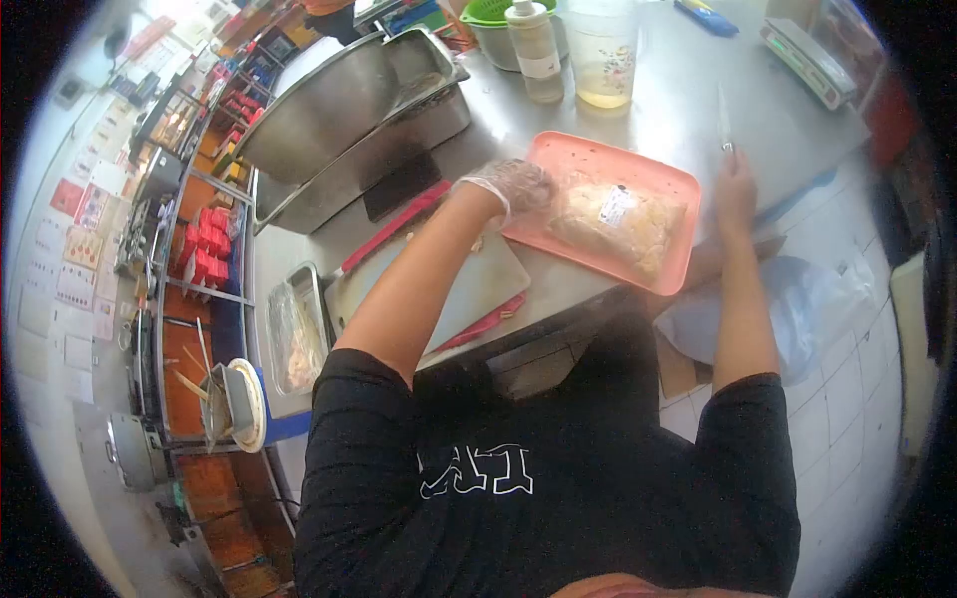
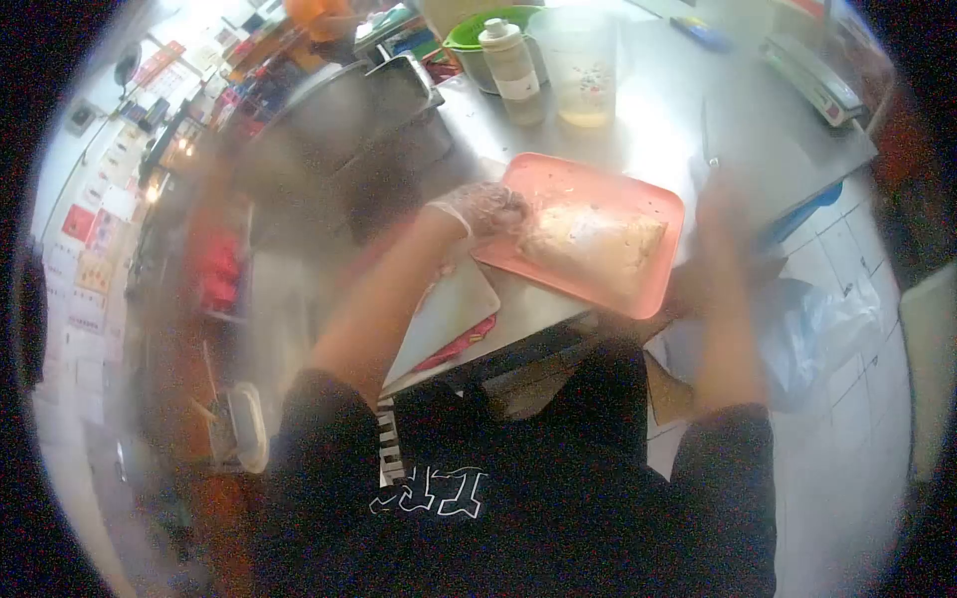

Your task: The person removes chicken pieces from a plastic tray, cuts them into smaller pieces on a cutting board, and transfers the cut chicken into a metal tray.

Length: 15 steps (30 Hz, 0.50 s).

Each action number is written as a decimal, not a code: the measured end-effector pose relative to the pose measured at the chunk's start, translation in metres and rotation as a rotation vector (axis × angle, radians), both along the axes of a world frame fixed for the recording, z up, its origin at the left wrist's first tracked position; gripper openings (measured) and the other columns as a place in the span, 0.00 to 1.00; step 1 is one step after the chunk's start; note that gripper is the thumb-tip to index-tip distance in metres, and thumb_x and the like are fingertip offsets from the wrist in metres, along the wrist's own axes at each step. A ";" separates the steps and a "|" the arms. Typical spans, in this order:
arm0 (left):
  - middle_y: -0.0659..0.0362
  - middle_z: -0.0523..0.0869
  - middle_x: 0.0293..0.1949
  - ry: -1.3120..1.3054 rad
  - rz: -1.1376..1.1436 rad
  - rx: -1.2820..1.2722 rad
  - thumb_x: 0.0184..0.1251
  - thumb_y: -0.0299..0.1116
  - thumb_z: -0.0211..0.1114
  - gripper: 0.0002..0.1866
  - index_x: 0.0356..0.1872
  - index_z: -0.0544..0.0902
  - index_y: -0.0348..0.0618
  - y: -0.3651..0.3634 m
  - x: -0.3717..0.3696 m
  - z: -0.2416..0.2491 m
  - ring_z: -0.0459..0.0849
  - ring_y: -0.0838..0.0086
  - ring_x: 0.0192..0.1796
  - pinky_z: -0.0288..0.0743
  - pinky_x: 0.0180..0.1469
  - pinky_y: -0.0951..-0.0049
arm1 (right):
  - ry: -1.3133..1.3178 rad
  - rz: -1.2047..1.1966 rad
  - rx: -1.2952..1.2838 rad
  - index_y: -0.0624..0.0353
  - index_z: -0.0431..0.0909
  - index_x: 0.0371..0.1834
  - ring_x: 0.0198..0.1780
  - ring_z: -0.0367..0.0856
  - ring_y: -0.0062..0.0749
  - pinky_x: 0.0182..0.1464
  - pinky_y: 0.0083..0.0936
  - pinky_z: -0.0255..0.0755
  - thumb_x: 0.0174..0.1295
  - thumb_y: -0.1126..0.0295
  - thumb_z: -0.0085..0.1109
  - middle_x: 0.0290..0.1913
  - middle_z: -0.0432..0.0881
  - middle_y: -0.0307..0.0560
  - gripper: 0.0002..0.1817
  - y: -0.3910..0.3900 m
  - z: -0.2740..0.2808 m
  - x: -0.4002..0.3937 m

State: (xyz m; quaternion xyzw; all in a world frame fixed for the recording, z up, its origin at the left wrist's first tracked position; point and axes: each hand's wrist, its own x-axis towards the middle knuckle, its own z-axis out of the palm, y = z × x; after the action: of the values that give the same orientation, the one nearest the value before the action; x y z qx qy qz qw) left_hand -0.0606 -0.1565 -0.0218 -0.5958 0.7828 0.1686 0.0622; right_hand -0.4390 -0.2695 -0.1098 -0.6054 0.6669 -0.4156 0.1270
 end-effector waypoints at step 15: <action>0.54 0.89 0.57 -0.055 0.195 0.093 0.69 0.51 0.65 0.20 0.54 0.90 0.53 -0.027 -0.037 0.028 0.87 0.57 0.60 0.77 0.65 0.60 | -0.154 0.013 -0.063 0.56 0.72 0.76 0.71 0.76 0.56 0.72 0.39 0.68 0.81 0.55 0.43 0.68 0.79 0.61 0.27 0.017 0.024 0.012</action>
State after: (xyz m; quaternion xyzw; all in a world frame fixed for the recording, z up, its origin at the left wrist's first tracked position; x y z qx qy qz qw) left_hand -0.0975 -0.1836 0.0057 -0.6700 0.7104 0.1938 0.0944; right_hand -0.4271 -0.2521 -0.0859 -0.5796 0.6376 -0.4811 0.1616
